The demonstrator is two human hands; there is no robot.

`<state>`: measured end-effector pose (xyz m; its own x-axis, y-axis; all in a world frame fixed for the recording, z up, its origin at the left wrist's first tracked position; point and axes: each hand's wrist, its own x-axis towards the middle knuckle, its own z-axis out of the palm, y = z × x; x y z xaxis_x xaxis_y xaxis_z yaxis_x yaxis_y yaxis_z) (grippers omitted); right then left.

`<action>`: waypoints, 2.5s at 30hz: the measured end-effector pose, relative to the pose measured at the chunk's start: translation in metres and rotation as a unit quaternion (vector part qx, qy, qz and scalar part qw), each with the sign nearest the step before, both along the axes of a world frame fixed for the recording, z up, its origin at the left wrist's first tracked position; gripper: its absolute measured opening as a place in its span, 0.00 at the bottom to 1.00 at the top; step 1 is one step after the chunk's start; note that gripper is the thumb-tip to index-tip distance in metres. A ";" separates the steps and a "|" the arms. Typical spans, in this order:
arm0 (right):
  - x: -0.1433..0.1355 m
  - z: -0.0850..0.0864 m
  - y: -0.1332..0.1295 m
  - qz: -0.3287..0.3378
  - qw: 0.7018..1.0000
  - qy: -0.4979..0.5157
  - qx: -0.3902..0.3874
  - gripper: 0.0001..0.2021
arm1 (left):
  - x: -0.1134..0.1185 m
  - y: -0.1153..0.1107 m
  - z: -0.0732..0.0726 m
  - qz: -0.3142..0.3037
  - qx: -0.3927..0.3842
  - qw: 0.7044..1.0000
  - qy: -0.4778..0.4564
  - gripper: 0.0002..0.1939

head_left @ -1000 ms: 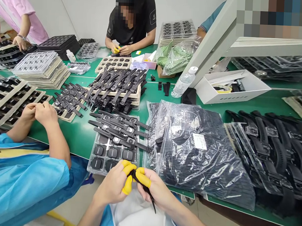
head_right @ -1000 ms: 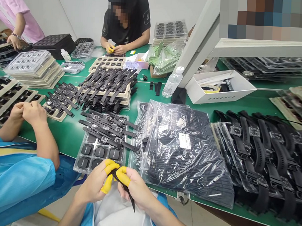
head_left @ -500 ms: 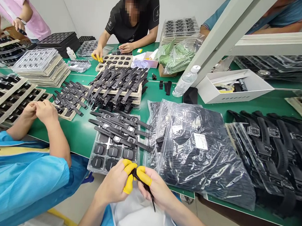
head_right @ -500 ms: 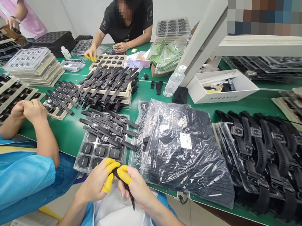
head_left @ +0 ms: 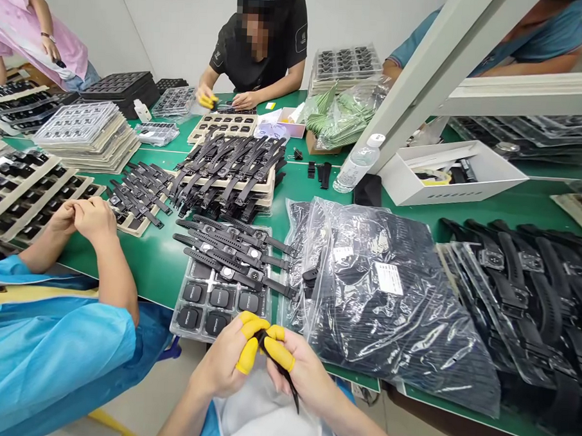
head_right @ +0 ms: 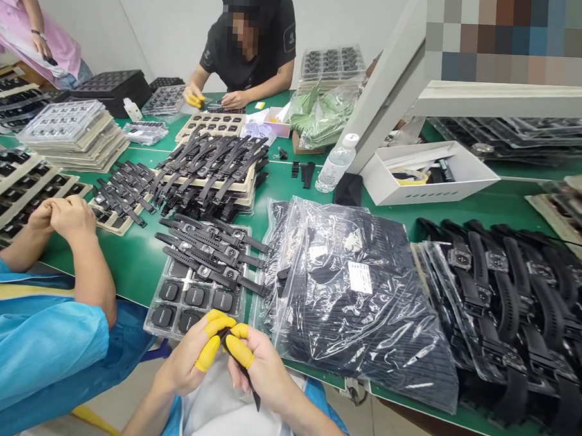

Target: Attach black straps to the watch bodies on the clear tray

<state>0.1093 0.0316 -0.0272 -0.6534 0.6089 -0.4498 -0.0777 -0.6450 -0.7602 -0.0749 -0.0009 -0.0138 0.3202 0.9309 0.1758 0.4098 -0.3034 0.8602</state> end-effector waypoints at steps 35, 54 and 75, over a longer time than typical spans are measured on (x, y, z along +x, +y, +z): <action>0.004 0.012 0.000 -0.032 0.998 0.032 -0.042 0.28 | -0.002 0.004 0.003 -0.024 0.040 0.999 0.007 0.24; 0.004 0.018 0.006 -0.011 0.999 0.017 -0.044 0.25 | -0.004 0.010 0.008 -0.035 0.053 0.994 0.088 0.22; 0.006 0.019 0.005 0.025 1.000 0.005 -0.008 0.25 | -0.008 0.005 0.006 -0.049 0.059 0.996 0.052 0.24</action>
<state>0.1152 0.0363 -0.0085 -0.6874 0.5682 -0.4524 -0.0533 -0.6606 -0.7489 -0.0826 0.0043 -0.0083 0.4303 0.8694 0.2428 0.4579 -0.4420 0.7713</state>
